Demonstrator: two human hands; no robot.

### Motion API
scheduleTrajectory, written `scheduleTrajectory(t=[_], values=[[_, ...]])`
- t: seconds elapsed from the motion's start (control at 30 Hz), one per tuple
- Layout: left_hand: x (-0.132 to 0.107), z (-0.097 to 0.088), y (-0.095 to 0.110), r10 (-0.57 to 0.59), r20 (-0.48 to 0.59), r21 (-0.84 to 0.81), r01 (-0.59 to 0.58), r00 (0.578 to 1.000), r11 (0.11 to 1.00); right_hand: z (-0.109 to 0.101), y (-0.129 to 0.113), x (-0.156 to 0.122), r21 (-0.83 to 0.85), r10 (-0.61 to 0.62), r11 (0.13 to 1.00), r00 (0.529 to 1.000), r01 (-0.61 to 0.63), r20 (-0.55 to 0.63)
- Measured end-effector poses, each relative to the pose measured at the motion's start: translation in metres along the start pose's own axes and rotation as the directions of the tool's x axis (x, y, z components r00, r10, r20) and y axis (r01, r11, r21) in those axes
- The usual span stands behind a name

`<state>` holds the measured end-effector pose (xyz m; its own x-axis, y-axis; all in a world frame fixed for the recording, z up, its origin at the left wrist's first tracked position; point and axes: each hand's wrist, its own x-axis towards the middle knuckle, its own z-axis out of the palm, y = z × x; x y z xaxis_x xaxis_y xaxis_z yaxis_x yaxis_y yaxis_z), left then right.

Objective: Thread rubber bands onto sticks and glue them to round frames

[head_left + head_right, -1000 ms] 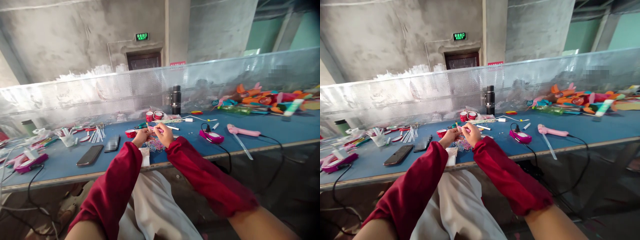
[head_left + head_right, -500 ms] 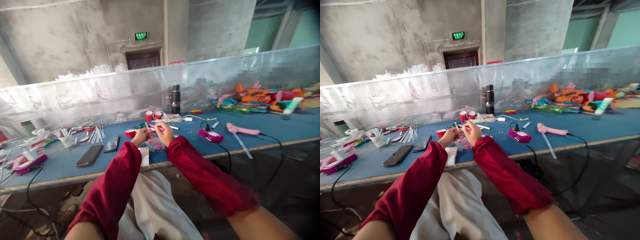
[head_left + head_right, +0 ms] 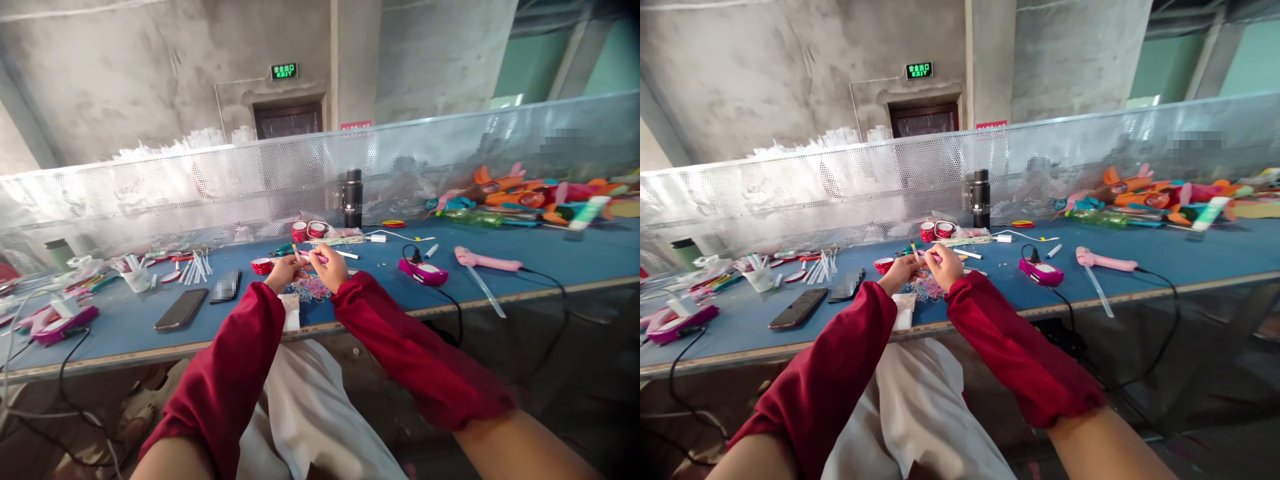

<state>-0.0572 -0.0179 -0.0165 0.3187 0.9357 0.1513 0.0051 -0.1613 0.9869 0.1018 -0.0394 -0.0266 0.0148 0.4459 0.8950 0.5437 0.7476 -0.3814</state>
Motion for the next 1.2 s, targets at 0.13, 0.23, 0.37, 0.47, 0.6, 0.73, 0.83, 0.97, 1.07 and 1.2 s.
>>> scheduleTrajectory(t=[0.13, 0.23, 0.37, 0.47, 0.6, 0.73, 0.83, 0.97, 1.07, 1.2], values=[[0.0025, -0.0015, -0.0029, 0.011, 0.009, -0.002, -0.011, 1.000, 1.000, 0.0002, 0.0007, -0.0005, 0.033, 0.004, 0.999, 1.000, -0.004, -0.001], [0.0021, -0.0012, -0.0021, 0.004, 0.009, -0.001, -0.004, 1.000, 1.000, 0.0003, 0.0004, -0.0004, 0.025, -0.013, 1.000, 0.999, 0.012, 0.034], [0.0008, 0.0000, 0.0000, -0.011, -0.019, 0.017, 0.011, 1.000, 1.000, 0.0000, 0.0007, -0.0002, -0.005, -0.008, 1.000, 1.000, 0.008, -0.010], [0.0017, -0.0003, -0.0012, -0.005, -0.005, 0.022, 0.005, 1.000, 1.000, 0.0008, 0.0016, -0.0009, 0.029, -0.012, 1.000, 1.000, 0.012, 0.003], [0.0038, -0.0017, -0.0034, 0.012, 0.017, 0.003, -0.012, 1.000, 1.000, 0.0016, 0.0032, -0.0015, 0.035, -0.020, 0.999, 0.999, 0.019, 0.040], [0.0034, -0.0018, -0.0025, 0.004, -0.008, 0.007, -0.004, 1.000, 1.000, 0.0004, 0.0037, -0.0008, 0.003, -0.011, 1.000, 1.000, 0.011, -0.008], [0.0018, -0.0010, -0.0012, 0.002, -0.001, 0.006, -0.002, 1.000, 1.000, 0.0002, 0.0029, -0.0003, 0.014, -0.027, 1.000, 1.000, 0.027, 0.000], [0.0006, -0.0006, -0.0004, 0.001, 0.008, -0.001, -0.001, 1.000, 1.000, 0.0004, 0.0021, 0.0003, 0.018, -0.043, 0.999, 0.999, 0.042, 0.023], [0.0013, -0.0009, -0.0008, 0.005, 0.003, -0.001, -0.005, 1.000, 1.000, -0.0005, 0.0016, 0.0005, -0.013, -0.039, 0.999, 0.999, 0.039, -0.008], [0.0032, -0.0012, -0.0021, 0.005, 0.008, -0.012, -0.005, 1.000, 1.000, -0.0009, -0.0004, 0.0002, 0.002, -0.059, 0.998, 0.998, 0.059, 0.001]])
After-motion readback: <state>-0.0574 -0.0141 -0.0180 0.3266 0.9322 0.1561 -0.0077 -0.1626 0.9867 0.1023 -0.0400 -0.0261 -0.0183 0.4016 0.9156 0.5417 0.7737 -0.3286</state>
